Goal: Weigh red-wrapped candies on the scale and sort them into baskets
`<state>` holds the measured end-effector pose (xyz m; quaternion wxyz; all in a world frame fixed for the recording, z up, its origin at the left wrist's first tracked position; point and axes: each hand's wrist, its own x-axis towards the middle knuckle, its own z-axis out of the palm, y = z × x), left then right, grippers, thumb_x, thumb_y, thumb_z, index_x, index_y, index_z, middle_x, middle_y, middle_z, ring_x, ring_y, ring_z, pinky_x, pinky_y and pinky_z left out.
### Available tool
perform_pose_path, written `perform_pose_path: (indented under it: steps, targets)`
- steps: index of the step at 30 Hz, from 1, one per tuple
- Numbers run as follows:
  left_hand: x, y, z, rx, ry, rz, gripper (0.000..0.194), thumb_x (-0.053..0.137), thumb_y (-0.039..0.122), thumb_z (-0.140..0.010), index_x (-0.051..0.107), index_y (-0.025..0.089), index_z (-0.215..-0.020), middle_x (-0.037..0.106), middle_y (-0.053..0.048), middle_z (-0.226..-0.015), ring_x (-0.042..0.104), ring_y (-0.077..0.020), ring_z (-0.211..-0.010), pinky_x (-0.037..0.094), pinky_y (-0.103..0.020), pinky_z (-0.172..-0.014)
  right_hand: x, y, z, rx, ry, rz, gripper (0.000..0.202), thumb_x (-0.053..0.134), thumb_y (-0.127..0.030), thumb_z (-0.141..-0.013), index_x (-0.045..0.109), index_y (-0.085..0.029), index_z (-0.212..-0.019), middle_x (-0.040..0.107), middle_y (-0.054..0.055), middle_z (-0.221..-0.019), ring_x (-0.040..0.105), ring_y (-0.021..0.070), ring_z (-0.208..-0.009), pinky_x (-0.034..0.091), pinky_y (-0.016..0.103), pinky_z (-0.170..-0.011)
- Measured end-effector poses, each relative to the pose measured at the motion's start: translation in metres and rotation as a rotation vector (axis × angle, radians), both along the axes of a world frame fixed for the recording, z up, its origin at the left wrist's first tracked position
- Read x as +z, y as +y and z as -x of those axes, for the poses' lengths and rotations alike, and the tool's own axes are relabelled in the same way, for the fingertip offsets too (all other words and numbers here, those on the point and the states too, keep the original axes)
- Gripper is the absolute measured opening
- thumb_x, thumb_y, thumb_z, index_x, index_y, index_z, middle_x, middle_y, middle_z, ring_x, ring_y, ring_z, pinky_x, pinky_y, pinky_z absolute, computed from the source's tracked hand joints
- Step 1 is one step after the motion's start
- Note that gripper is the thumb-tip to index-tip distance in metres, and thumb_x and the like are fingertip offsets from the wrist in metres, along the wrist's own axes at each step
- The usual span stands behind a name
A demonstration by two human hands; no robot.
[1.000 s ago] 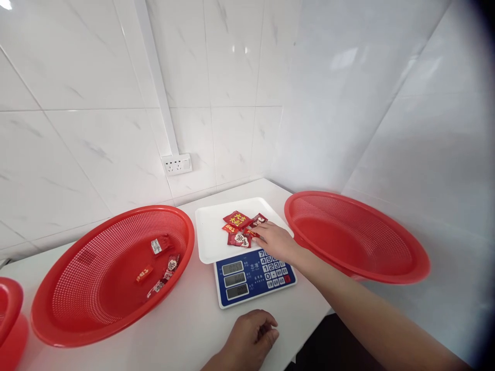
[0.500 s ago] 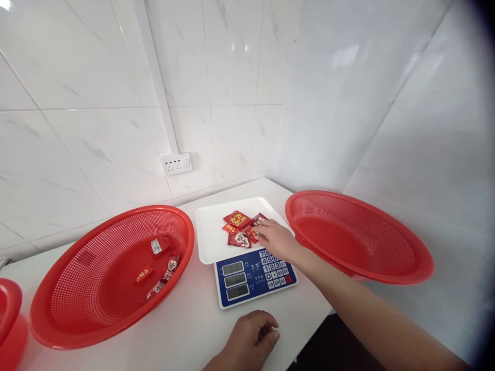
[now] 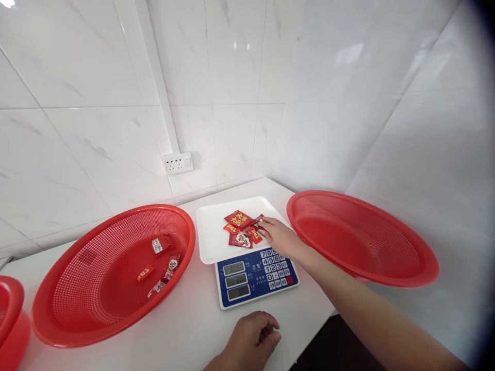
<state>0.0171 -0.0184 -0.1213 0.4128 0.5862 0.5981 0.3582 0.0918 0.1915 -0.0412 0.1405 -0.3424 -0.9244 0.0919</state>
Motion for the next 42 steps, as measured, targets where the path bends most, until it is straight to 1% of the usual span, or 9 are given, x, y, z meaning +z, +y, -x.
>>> perform_pose_path:
  steps: [8,11,14,17,20,22,26,33,42]
  targets:
    - [-0.004,0.000,0.000,-0.011,-0.027,0.003,0.024,0.050,0.028,-0.078,0.065,0.015,-0.093,0.064,-0.007,-0.084,0.055,-0.0134,-0.068,0.042,-0.020,-0.060,0.003,-0.006,-0.004,-0.054,0.005,0.021,0.042,0.034,-0.025,-0.088,0.049,-0.013,-0.126,0.038,0.011,-0.138,0.037,0.0230,-0.125,0.034,0.036,-0.101]
    - [-0.006,0.000,0.000,-0.008,-0.028,0.002,0.024,0.051,0.027,-0.078,0.065,0.015,-0.093,0.064,-0.007,-0.084,0.055,-0.0134,-0.067,0.042,-0.020,-0.060,0.005,-0.007,-0.001,-0.030,0.002,0.000,0.044,0.033,-0.029,-0.089,0.048,-0.013,-0.127,0.038,0.012,-0.138,0.032,0.0241,-0.128,0.030,0.037,-0.104]
    - [-0.007,0.000,0.000,0.001,-0.033,-0.004,0.024,0.052,0.027,-0.077,0.065,0.014,-0.092,0.064,-0.007,-0.083,0.054,-0.0132,-0.067,0.042,-0.020,-0.060,0.011,-0.012,0.010,0.035,-0.018,0.029,0.049,0.032,-0.041,-0.090,0.043,-0.018,-0.131,0.034,0.009,-0.141,0.020,0.0270,-0.133,0.022,0.043,-0.106]
    - [-0.007,0.001,0.000,0.002,-0.041,-0.006,0.023,0.052,0.026,-0.077,0.065,0.014,-0.092,0.064,-0.006,-0.081,0.053,-0.0124,-0.065,0.041,-0.020,-0.059,0.018,-0.019,0.022,0.144,-0.053,0.076,0.053,0.031,-0.052,-0.088,0.039,-0.028,-0.134,0.024,0.002,-0.146,0.009,0.0287,-0.135,0.015,0.049,-0.106]
    - [-0.007,0.001,0.001,-0.004,-0.044,-0.010,0.023,0.052,0.025,-0.076,0.065,0.014,-0.091,0.064,-0.006,-0.080,0.052,-0.0119,-0.063,0.041,-0.019,-0.057,0.021,-0.027,0.032,0.252,-0.095,0.086,0.051,0.032,-0.058,-0.086,0.040,-0.036,-0.131,0.016,-0.002,-0.148,0.001,0.0300,-0.135,0.007,0.055,-0.105]
    - [-0.008,0.001,0.001,-0.001,-0.040,-0.014,0.024,0.052,0.026,-0.076,0.065,0.013,-0.092,0.064,-0.006,-0.080,0.052,-0.0120,-0.064,0.041,-0.019,-0.058,0.021,-0.030,0.035,0.302,-0.124,0.099,0.050,0.034,-0.059,-0.085,0.045,-0.037,-0.128,0.016,-0.002,-0.148,-0.001,0.0297,-0.135,0.003,0.057,-0.104]
    - [-0.009,0.001,0.000,0.002,-0.045,-0.013,0.024,0.052,0.026,-0.076,0.065,0.014,-0.092,0.064,-0.007,-0.082,0.053,-0.0123,-0.065,0.041,-0.020,-0.058,0.018,-0.030,0.036,0.316,-0.137,0.130,0.049,0.032,-0.058,-0.086,0.049,-0.034,-0.125,0.020,-0.001,-0.147,-0.002,0.0280,-0.136,0.002,0.056,-0.104]
    - [-0.010,0.001,0.000,-0.003,-0.034,-0.021,0.024,0.052,0.026,-0.076,0.065,0.014,-0.092,0.065,-0.007,-0.082,0.054,-0.0129,-0.066,0.041,-0.020,-0.058,0.016,-0.029,0.037,0.290,-0.111,0.111,0.055,0.032,-0.058,-0.086,0.037,-0.031,-0.134,0.018,0.002,-0.148,0.001,0.0258,-0.136,0.004,0.053,-0.105]
    - [-0.007,0.001,0.000,-0.005,-0.021,-0.005,0.023,0.052,0.025,-0.077,0.065,0.015,-0.092,0.065,-0.006,-0.083,0.055,-0.0129,-0.067,0.042,-0.020,-0.059,0.016,-0.027,0.046,0.257,-0.150,0.079,0.055,0.029,-0.056,-0.087,0.038,-0.029,-0.134,0.021,0.005,-0.147,0.003,0.0281,-0.135,0.004,0.058,-0.102]
